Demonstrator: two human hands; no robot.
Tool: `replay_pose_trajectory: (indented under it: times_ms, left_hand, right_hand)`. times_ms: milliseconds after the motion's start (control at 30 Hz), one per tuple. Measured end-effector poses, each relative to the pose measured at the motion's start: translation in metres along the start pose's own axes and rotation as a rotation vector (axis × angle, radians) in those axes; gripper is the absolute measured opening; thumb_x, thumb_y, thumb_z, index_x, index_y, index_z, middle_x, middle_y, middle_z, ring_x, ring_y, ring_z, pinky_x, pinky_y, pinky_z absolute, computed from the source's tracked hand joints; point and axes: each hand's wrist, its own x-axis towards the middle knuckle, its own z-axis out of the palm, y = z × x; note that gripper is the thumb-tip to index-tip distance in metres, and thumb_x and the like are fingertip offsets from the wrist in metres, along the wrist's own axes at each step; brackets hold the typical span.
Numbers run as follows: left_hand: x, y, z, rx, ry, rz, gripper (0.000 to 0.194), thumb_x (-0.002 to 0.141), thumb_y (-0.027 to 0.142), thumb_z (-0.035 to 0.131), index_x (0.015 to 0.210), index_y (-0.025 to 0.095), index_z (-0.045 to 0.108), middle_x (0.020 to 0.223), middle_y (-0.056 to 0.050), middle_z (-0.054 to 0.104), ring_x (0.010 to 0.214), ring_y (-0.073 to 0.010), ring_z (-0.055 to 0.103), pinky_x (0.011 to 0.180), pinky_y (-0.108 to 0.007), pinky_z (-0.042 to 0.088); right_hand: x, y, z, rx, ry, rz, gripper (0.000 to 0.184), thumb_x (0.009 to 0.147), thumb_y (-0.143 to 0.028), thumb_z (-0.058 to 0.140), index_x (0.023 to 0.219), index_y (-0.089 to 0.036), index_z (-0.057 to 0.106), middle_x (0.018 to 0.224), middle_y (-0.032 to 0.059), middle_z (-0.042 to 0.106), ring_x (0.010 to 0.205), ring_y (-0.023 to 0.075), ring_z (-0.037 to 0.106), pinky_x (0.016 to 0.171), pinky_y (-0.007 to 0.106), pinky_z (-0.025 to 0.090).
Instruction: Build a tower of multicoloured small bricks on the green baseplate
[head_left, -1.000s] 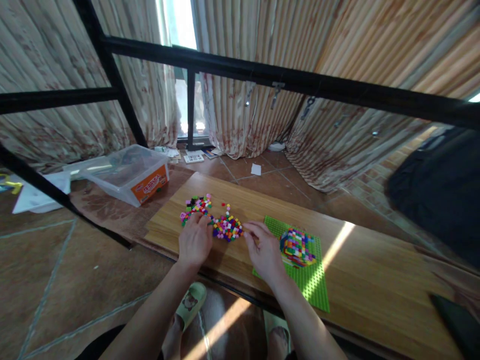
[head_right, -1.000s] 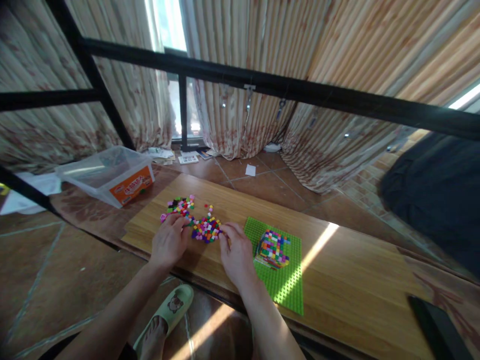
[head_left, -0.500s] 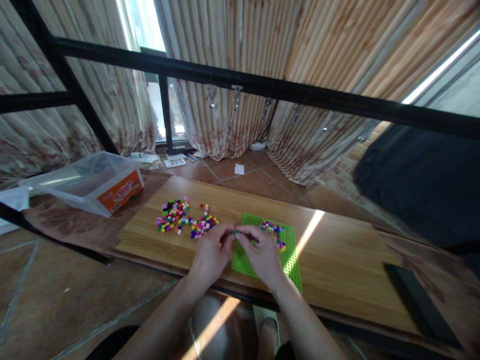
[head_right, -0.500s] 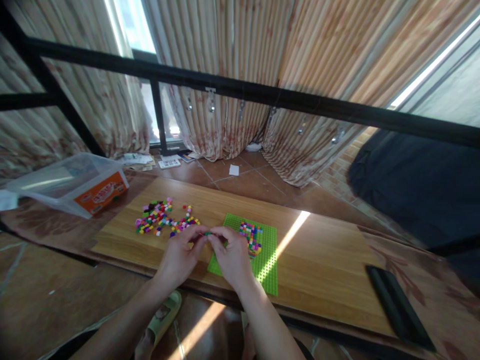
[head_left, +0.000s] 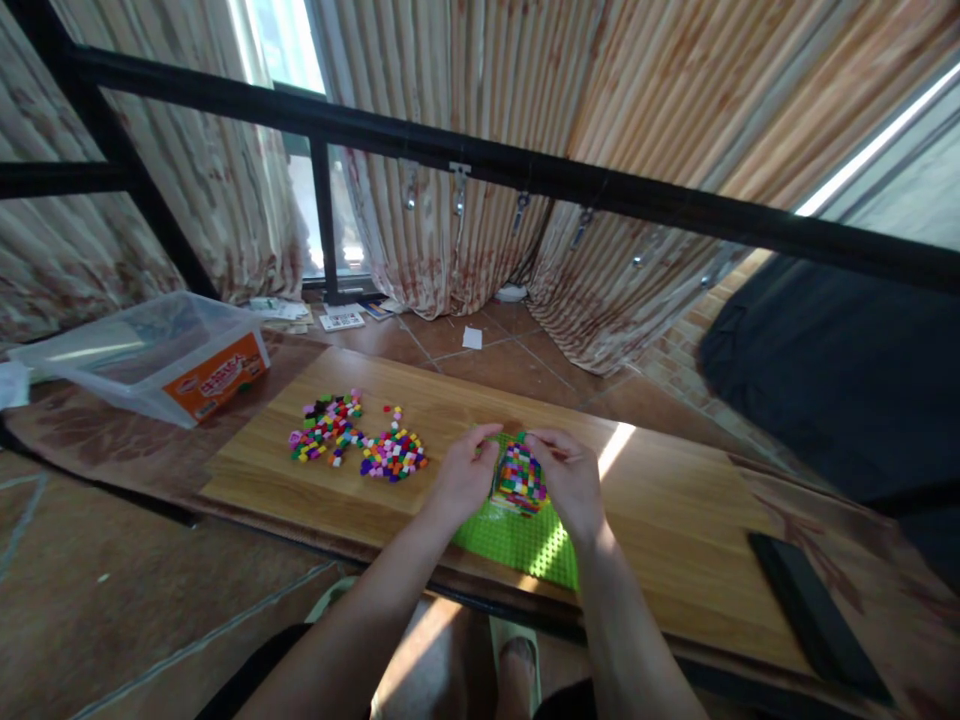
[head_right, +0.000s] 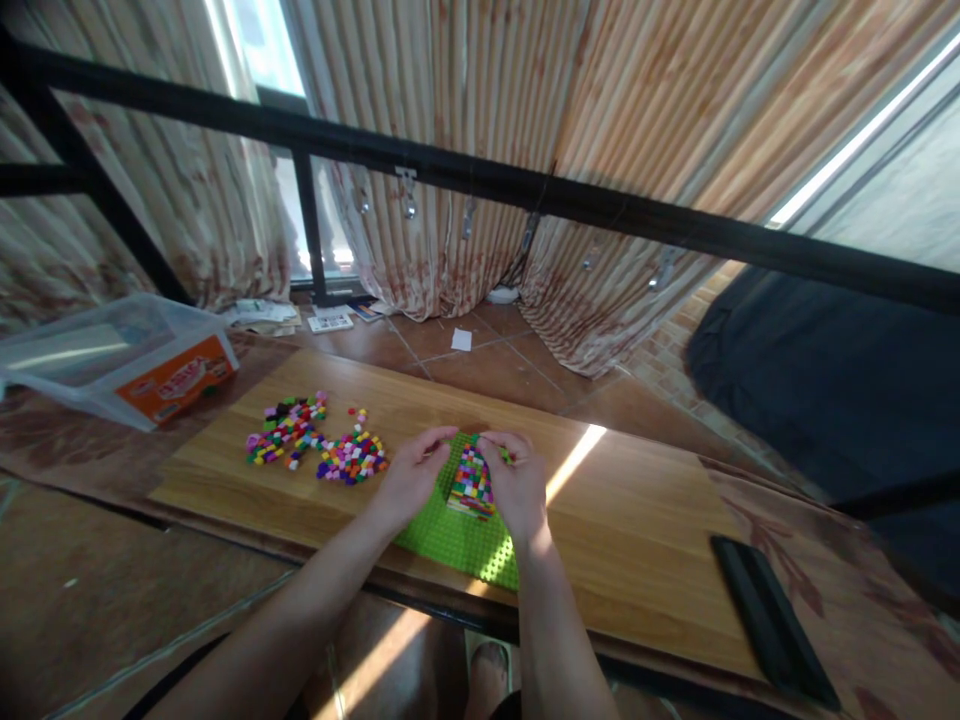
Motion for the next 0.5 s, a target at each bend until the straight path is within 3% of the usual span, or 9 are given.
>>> replay_pose_trajectory:
  times_ms: [200,500]
  left_hand:
    - [0.012,-0.010,0.013,-0.180,-0.071,-0.067,0.028,0.083,0.020,0.046,0.095,0.016,0.070,0.095,-0.006,0.071,0.090,-0.0174,0.063,0.087,-0.030,0.046]
    - [0.014,-0.008,0.012,-0.235,-0.062,-0.081,0.024,0.080,0.023,0.049,0.085,0.016,0.072,0.087,-0.005,0.072,0.083,-0.0160,0.062,0.080,-0.027,0.046]
  right_hand:
    - [0.003,0.000,0.006,-0.013,-0.097,0.017,0.021,0.075,-0.037,0.061,0.083,-0.022,0.073,0.088,0.0046,0.071,0.086,0.0202,0.064,0.080,0.034,0.049]
    - [0.001,0.001,0.003,0.003,-0.107,0.074,0.023,0.074,-0.038,0.062,0.083,-0.020,0.073,0.085,0.0047,0.071,0.077,0.0192,0.066,0.071,0.031,0.052]
